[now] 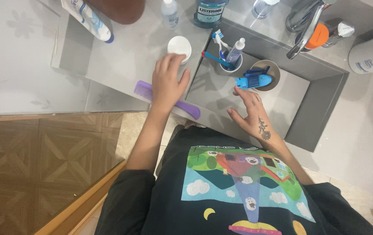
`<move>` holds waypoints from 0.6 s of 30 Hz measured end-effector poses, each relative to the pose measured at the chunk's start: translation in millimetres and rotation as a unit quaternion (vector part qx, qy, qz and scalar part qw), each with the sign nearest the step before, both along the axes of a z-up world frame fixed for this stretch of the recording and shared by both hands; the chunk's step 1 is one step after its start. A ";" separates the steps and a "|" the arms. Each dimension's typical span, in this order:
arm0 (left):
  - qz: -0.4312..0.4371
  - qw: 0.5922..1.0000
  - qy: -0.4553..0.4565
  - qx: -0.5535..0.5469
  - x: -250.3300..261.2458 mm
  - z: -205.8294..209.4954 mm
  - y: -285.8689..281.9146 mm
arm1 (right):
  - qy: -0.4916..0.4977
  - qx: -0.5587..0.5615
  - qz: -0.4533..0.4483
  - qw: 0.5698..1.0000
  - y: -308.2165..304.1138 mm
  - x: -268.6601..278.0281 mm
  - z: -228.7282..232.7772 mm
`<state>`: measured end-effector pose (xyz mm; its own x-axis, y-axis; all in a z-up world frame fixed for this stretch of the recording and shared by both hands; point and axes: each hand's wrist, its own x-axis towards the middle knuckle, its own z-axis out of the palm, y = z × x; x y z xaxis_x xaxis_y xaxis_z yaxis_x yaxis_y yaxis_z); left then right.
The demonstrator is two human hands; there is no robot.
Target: The person picks up several skincare and toiletry items from the bathroom counter, including an orange tube, a yellow bottle, and a blue bottle. They place each item into a clear plastic organizer mounted on the wall above the sink.
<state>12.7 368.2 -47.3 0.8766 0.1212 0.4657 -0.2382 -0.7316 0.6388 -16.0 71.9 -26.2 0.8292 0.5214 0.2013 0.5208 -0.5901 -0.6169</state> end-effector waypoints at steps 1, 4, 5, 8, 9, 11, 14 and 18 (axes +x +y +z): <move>0.002 1.000 0.001 0.009 4.6 -1.5 1.7 | 0.005 0.002 0.000 1.000 0.3 -0.2 -0.1; 0.004 0.999 0.007 0.032 17.5 -5.5 5.0 | 0.012 0.006 -0.003 1.000 0.7 -1.3 1.2; 0.005 0.999 0.014 0.038 21.1 -7.1 5.4 | 0.009 0.004 -0.004 1.000 0.7 -1.6 1.9; 0.005 0.998 0.024 0.061 30.7 -13.4 7.6 | 0.006 0.004 -0.013 1.000 1.4 -4.3 3.9; 0.005 0.997 0.027 0.070 32.8 -16.0 8.3 | 0.006 0.004 -0.017 1.000 1.7 -5.4 4.6; 0.005 0.998 0.026 0.062 35.7 -20.2 9.0 | 0.013 0.000 -0.031 0.999 2.2 -8.2 6.4; 0.002 0.998 0.031 0.057 39.9 -23.9 9.4 | 0.021 0.002 -0.047 0.999 2.9 -11.7 8.9; -0.003 0.997 0.062 0.051 45.7 -27.5 10.4 | 0.021 -0.006 -0.062 0.998 3.7 -14.4 9.5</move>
<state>58.4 378.7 -74.8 0.9287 0.0739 0.3635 -0.1660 -0.7935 0.5855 -30.3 75.6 -16.8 0.8952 0.4163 0.1593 0.4171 -0.6563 -0.6287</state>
